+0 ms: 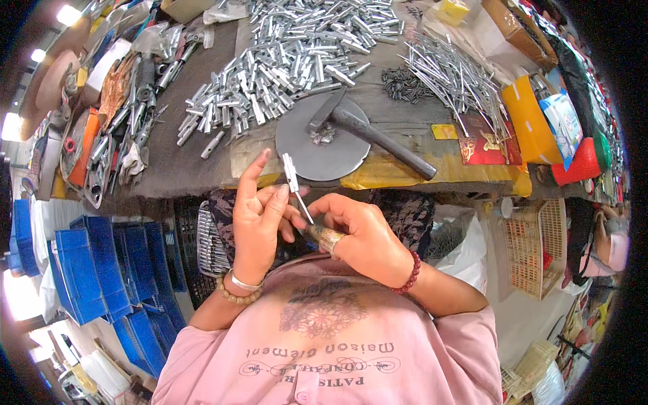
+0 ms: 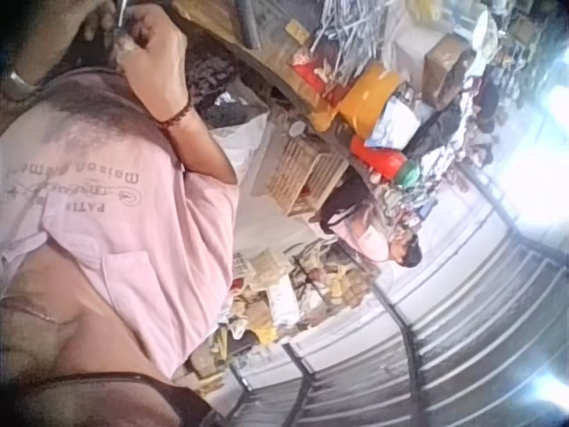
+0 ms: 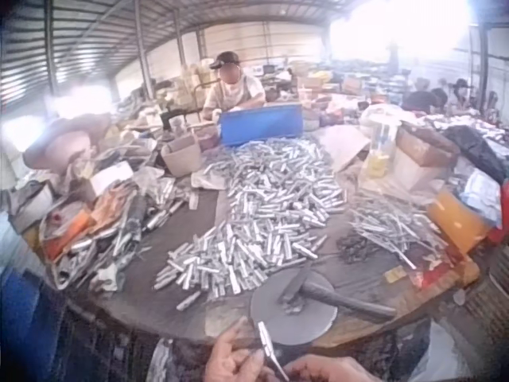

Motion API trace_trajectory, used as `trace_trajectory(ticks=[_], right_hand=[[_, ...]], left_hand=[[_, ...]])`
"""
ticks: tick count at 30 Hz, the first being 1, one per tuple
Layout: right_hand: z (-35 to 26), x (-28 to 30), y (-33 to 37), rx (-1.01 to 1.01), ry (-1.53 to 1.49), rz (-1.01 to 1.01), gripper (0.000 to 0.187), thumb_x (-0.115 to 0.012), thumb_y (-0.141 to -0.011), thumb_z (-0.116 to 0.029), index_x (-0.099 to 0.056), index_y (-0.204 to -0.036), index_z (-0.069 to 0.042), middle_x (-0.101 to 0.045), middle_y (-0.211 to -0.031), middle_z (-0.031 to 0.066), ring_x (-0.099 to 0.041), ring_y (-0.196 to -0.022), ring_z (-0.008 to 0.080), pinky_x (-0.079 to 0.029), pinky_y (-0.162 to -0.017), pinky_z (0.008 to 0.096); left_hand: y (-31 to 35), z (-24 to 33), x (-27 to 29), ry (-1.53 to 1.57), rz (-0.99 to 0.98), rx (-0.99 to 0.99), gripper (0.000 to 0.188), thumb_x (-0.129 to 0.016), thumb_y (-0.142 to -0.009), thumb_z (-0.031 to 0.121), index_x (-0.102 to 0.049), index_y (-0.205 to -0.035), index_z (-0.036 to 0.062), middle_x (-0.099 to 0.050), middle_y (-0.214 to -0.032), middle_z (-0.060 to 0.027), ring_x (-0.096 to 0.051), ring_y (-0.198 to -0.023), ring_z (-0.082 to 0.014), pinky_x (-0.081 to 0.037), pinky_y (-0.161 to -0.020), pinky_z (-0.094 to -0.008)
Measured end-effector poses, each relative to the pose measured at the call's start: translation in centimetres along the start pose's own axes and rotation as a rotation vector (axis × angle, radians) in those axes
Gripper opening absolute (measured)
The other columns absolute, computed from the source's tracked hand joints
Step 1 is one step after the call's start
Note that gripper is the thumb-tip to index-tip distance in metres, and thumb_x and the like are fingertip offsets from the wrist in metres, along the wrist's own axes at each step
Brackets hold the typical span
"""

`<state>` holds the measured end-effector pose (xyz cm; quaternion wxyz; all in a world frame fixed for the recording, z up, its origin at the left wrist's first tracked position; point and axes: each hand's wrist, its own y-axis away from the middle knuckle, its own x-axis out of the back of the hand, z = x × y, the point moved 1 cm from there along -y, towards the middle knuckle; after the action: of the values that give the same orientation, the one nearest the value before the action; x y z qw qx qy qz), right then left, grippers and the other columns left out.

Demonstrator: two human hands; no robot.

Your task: The person assembles small metal components by hammering them together on a metal base plate.

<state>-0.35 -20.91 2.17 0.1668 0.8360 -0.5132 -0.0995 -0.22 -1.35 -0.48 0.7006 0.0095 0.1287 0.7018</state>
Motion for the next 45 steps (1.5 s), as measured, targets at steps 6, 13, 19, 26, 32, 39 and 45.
trace_trajectory(ticks=[6, 13, 19, 26, 32, 39, 45], right_hand=[[0.9, -2.2, -0.2, 0.184, 0.268, -0.004, 0.037, -0.074, -0.089, 0.000, -0.067, -0.125, -0.002, -0.069, -0.080, 0.0047, -0.059, -0.067, 0.0115, -0.051, -0.065, 0.0294], [-0.4, 1.0, -0.5, 0.362, 0.219, 0.269, 0.052, -0.057, -0.094, 0.015, -0.063, -0.143, -0.004, -0.073, -0.106, 0.0041, -0.066, -0.087, 0.0086, -0.053, -0.073, 0.0204], [0.3, 3.1, -1.9, 0.282, 0.109, 0.260, 0.047, -0.053, -0.101, 0.007, -0.061, -0.146, -0.004, -0.073, -0.101, 0.0040, -0.061, -0.073, 0.0037, -0.048, -0.063, 0.0177], [0.3, 3.1, -2.3, 0.255, 0.148, 0.274, 0.045, -0.054, -0.102, 0.005, -0.061, -0.146, -0.002, -0.072, -0.098, 0.0033, -0.061, -0.070, 0.0035, -0.048, -0.060, 0.0179], [0.3, 3.1, -2.3, 0.246, 0.154, 0.271, 0.044, -0.053, -0.103, 0.004, -0.060, -0.146, -0.002, -0.071, -0.098, 0.0040, -0.061, -0.069, 0.0041, -0.047, -0.059, 0.0183], [0.4, 3.2, -1.9, 0.243, 0.134, 0.291, 0.045, -0.052, -0.101, 0.006, -0.062, -0.144, -0.001, -0.071, -0.099, 0.0052, -0.060, -0.069, 0.0046, -0.047, -0.061, 0.0187], [0.8, 3.2, -2.1, 0.284, 0.135, 0.253, 0.044, -0.052, -0.100, 0.006, -0.064, -0.142, -0.001, -0.072, -0.101, 0.0060, -0.061, -0.070, 0.0046, -0.047, -0.062, 0.0190]], left_hand=[[0.7, -0.8, 1.3, 0.053, 0.023, -0.095, 0.065, -0.068, -0.105, 0.006, -0.035, -0.161, 0.0079, -0.076, -0.102, -0.0115, -0.056, -0.060, -0.0045, -0.043, -0.050, -0.0183], [2.7, 0.4, 8.2, 0.114, 0.336, -0.180, 0.053, -0.066, -0.104, 0.004, -0.042, -0.151, 0.0076, -0.074, -0.098, -0.0093, -0.049, -0.060, -0.0029, -0.039, -0.051, -0.0171], [6.5, -11.3, 23.9, -0.041, 0.938, 0.047, 0.058, -0.076, -0.091, 0.004, -0.051, -0.144, 0.0018, -0.070, -0.093, -0.0042, -0.055, -0.067, -0.0072, -0.042, -0.056, -0.0238], [8.2, -25.4, 31.0, -0.072, 1.114, 0.273, 0.050, -0.083, -0.088, 0.007, -0.058, -0.131, 0.0048, -0.068, -0.089, -0.0061, -0.062, -0.075, -0.0143, -0.050, -0.066, -0.0320], [6.7, -26.4, 31.3, -0.114, 1.178, 0.223, 0.049, -0.080, -0.091, 0.007, -0.056, -0.133, 0.0041, -0.069, -0.085, -0.0062, -0.064, -0.070, -0.0170, -0.051, -0.063, -0.0339], [5.2, -24.3, 30.8, -0.512, 1.113, 0.344, 0.061, -0.081, -0.093, 0.014, -0.055, -0.147, 0.0041, -0.073, -0.091, -0.0119, -0.072, -0.081, -0.0274, -0.058, -0.074, -0.0421], [6.2, -25.5, 35.7, -0.938, 1.096, 0.186, 0.041, -0.067, -0.097, 0.015, -0.069, -0.137, 0.0048, -0.071, -0.118, -0.0243, -0.069, -0.108, -0.0443, -0.056, -0.096, -0.0516]])
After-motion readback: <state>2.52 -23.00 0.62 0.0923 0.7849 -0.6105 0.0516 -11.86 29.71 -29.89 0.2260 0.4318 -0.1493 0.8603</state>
